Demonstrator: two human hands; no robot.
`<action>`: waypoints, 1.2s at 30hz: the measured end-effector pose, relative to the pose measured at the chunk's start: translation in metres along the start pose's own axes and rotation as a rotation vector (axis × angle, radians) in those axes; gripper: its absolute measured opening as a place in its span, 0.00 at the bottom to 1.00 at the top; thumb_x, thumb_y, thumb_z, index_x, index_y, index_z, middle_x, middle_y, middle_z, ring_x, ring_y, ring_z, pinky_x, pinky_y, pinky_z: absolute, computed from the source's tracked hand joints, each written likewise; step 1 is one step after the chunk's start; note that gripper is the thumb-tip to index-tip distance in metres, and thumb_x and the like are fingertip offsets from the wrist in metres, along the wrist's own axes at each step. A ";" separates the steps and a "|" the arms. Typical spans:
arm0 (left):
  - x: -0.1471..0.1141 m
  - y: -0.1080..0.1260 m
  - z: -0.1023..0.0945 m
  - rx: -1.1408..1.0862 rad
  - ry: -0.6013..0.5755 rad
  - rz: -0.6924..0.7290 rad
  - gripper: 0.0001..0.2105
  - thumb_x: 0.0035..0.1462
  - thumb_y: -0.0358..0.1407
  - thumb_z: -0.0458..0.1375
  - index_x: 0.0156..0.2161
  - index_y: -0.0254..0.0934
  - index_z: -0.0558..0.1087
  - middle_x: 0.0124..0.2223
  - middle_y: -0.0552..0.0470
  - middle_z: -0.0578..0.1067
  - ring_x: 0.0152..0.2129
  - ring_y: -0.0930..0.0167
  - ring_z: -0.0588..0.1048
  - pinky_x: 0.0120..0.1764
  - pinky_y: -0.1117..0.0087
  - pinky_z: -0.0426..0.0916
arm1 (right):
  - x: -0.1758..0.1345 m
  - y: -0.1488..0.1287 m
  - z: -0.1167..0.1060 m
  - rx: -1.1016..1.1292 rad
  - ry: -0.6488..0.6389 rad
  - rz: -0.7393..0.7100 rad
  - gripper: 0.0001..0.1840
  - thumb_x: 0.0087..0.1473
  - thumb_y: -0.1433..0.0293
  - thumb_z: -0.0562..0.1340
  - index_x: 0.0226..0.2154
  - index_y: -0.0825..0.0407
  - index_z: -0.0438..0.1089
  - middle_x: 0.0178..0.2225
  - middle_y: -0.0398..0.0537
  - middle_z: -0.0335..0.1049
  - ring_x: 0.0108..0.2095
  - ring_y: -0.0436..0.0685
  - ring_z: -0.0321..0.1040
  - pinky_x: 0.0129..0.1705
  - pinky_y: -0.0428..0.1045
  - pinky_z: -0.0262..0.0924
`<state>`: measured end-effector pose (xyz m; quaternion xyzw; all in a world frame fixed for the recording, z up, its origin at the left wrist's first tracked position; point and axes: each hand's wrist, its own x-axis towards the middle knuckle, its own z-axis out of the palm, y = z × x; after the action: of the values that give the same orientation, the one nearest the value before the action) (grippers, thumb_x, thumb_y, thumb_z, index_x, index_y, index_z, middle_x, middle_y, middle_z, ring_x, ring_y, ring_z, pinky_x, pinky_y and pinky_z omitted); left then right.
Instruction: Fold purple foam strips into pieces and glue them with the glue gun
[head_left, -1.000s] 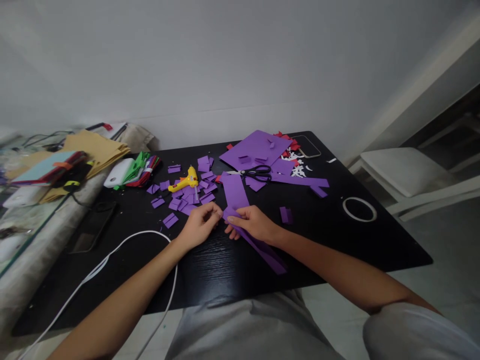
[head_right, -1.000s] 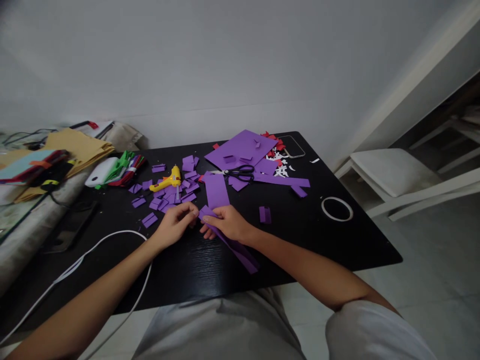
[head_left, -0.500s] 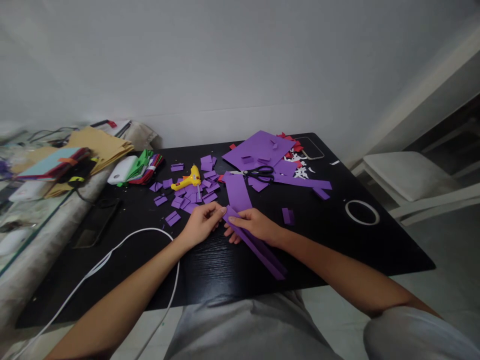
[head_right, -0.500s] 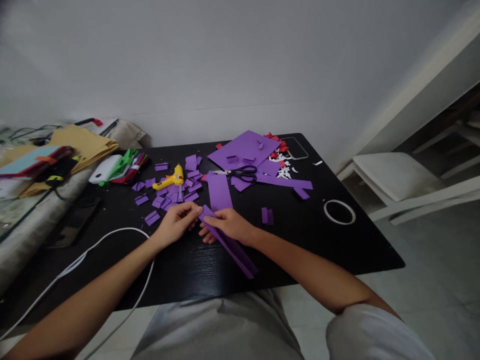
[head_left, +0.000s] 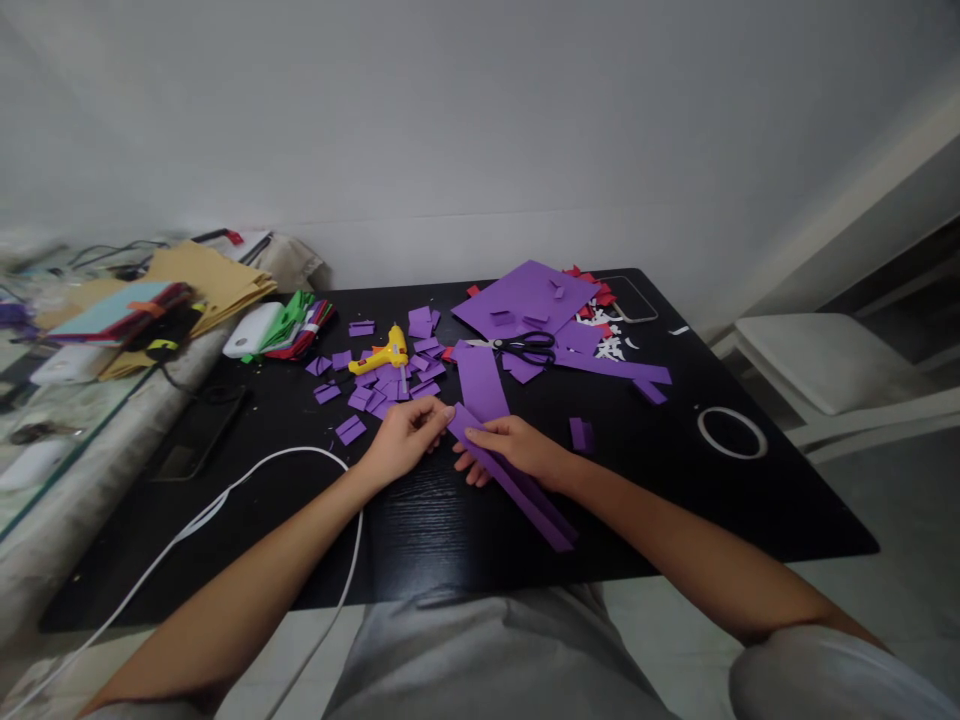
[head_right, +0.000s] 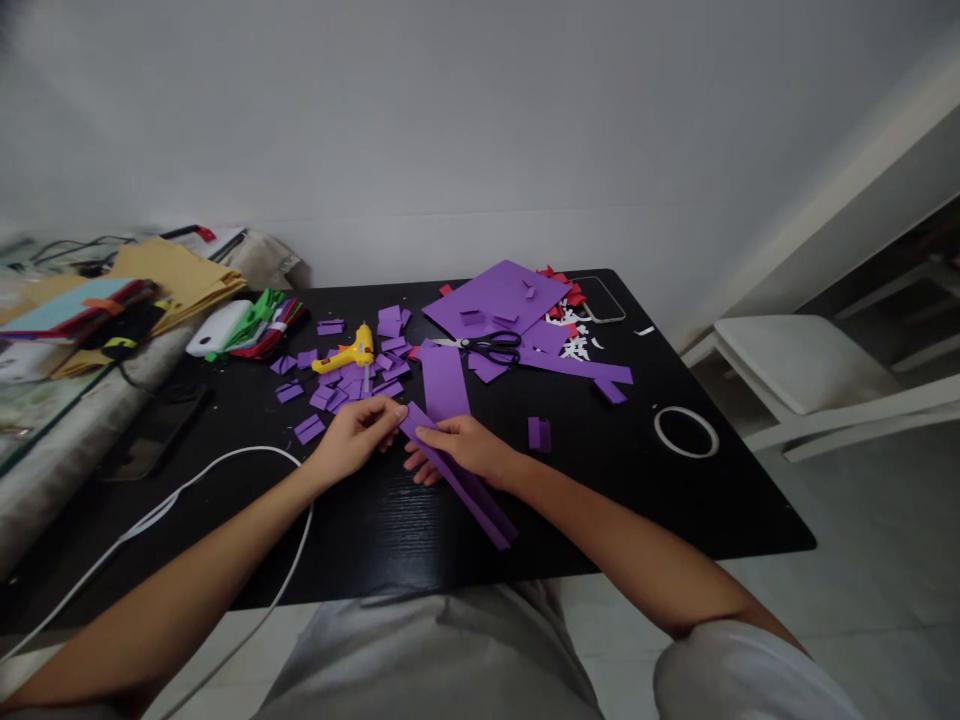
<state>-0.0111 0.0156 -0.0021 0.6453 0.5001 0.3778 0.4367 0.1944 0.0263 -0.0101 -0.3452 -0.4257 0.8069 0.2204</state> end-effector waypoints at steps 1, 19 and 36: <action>0.000 0.000 -0.001 -0.012 -0.001 -0.011 0.18 0.63 0.49 0.59 0.30 0.35 0.72 0.23 0.57 0.70 0.17 0.77 0.69 0.22 0.76 0.65 | 0.000 -0.001 0.000 0.006 -0.007 0.006 0.20 0.54 0.57 0.70 0.35 0.60 0.77 0.29 0.53 0.80 0.24 0.52 0.77 0.28 0.45 0.72; 0.004 0.003 -0.004 -0.255 0.041 -0.130 0.21 0.58 0.52 0.63 0.29 0.34 0.69 0.21 0.56 0.73 0.14 0.77 0.71 0.20 0.77 0.68 | 0.003 -0.002 -0.003 0.010 -0.004 0.054 0.16 0.60 0.61 0.67 0.35 0.60 0.77 0.29 0.52 0.80 0.23 0.51 0.75 0.27 0.45 0.72; 0.007 0.008 -0.009 -0.388 0.035 -0.246 0.20 0.46 0.46 0.72 0.28 0.33 0.70 0.21 0.54 0.76 0.14 0.75 0.73 0.18 0.75 0.71 | 0.003 0.002 -0.006 -0.027 -0.014 -0.015 0.19 0.55 0.58 0.70 0.34 0.60 0.76 0.27 0.49 0.78 0.22 0.50 0.74 0.26 0.45 0.70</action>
<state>-0.0149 0.0234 0.0086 0.4768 0.5004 0.4218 0.5868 0.1965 0.0302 -0.0151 -0.3394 -0.4406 0.8018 0.2187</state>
